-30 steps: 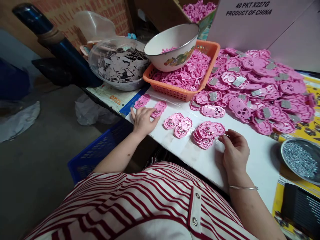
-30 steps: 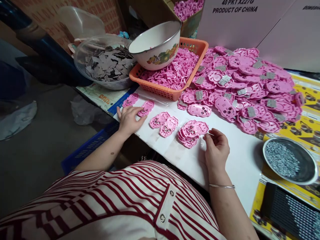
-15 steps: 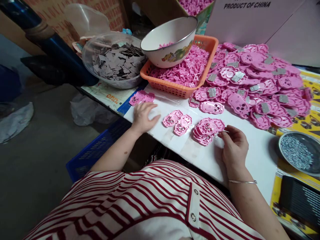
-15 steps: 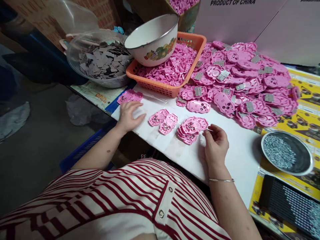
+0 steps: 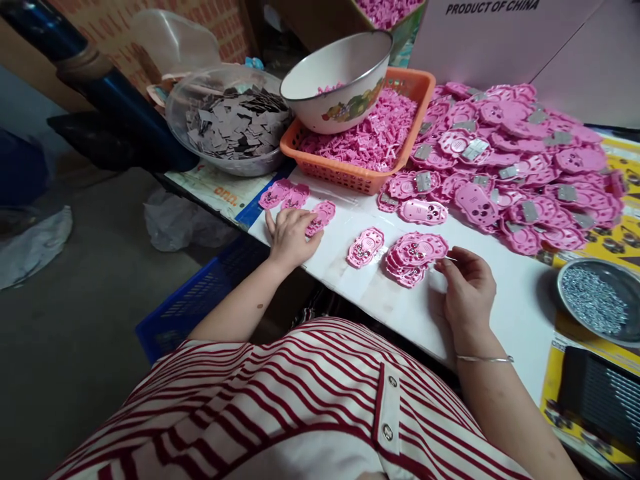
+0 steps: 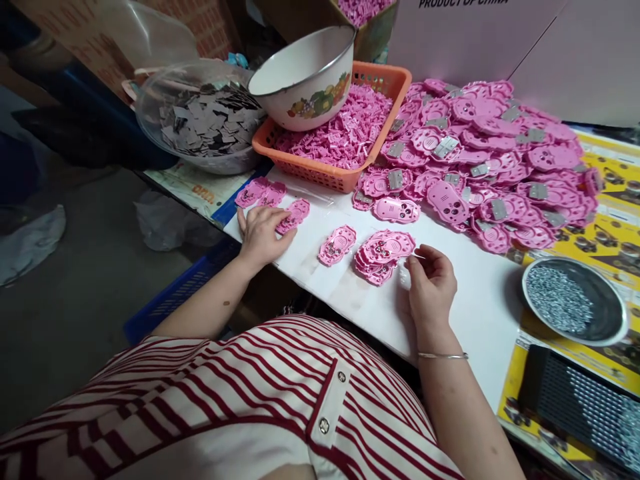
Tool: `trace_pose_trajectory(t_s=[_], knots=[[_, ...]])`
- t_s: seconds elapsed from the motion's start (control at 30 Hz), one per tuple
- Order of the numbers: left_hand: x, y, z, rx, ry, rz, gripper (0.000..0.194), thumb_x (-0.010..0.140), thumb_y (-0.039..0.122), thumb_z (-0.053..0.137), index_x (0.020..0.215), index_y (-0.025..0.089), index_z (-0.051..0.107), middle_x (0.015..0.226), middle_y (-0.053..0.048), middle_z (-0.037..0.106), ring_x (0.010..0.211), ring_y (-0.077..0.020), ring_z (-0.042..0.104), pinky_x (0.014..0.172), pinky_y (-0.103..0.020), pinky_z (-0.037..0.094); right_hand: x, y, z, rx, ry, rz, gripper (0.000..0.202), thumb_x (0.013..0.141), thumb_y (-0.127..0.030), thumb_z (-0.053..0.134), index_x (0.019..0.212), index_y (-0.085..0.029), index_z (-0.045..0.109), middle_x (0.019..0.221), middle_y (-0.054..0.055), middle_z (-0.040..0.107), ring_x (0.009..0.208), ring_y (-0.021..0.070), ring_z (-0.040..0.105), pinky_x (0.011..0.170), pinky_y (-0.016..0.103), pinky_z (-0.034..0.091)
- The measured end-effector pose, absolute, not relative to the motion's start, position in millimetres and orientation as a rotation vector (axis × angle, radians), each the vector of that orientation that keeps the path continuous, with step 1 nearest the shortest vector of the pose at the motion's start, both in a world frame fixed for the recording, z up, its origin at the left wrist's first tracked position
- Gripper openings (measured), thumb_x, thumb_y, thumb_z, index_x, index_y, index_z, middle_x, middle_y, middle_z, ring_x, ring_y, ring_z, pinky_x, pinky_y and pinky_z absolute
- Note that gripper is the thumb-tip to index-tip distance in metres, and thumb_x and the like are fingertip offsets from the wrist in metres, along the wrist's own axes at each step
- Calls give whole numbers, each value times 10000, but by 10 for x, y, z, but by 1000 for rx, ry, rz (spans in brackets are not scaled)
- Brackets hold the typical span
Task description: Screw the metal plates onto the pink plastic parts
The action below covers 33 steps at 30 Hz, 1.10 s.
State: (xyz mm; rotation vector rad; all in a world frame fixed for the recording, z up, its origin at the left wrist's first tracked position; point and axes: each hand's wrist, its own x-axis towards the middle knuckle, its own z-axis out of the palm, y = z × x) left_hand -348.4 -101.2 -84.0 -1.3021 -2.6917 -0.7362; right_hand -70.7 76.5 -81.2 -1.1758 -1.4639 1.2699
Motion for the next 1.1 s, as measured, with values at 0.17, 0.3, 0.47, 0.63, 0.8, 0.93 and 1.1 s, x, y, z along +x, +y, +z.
trace_pose_trajectory(t_s=[0.17,0.3,0.47,0.63,0.8,0.93,1.1], knots=[[-3693,-1032,-866,-1221,-2675,-671,344,889,454,642,1178,286,725,1384,-82,624,1394,-345,440,1258,-616,-2,-716,761,-785,-1173,-1440,1287,412,682,-323,774,1049,-177,658,1034,41,679,802,109,627,858,340,561],[-3790,-1039,-890,-1154,-2689,-647,334,891,436,646,1178,284,723,1414,-83,603,1419,-354,409,1246,-634,42,-717,763,-804,-1174,-1439,1271,430,668,-343,780,1046,-177,659,1018,38,681,795,110,629,864,350,568],[-3608,-1032,-836,-1263,-2581,-753,416,883,473,647,1227,243,691,1433,-106,586,1377,-326,465,1248,-575,142,-716,765,-834,-1159,-1459,1267,404,732,-330,770,1069,-148,642,1026,43,678,813,109,628,852,353,577],[-2985,-918,-748,-1953,-2392,-783,705,810,565,714,1416,244,553,1502,-115,533,1417,-326,423,1255,-582,121,-714,769,-845,-1151,-1464,1265,399,733,-319,765,1072,-149,639,1004,45,677,805,108,629,825,336,576],[-2691,-758,-738,-1907,-2524,-743,506,921,408,625,1398,251,567,1443,-97,586,1356,-313,481,1236,-643,121,-709,778,-860,-1148,-1466,1270,413,681,-331,762,1054,-191,651,991,32,681,794,112,640,811,333,581],[-2816,-717,-729,-1731,-2580,-726,418,921,379,615,1320,254,618,1364,-79,646,1310,-312,509,1249,-650,63,-707,780,-864,-1139,-1468,1275,398,681,-330,760,1043,-202,656,996,37,686,807,122,643,821,343,590],[-3146,-782,-753,-1464,-2638,-671,416,904,374,627,1298,242,634,1325,-105,663,1316,-362,502,1223,-712,31,-691,763,-880,-1119,-1483,1296,410,700,-351,762,1072,-208,667,1056,57,699,839,136,654,852,370,600]])
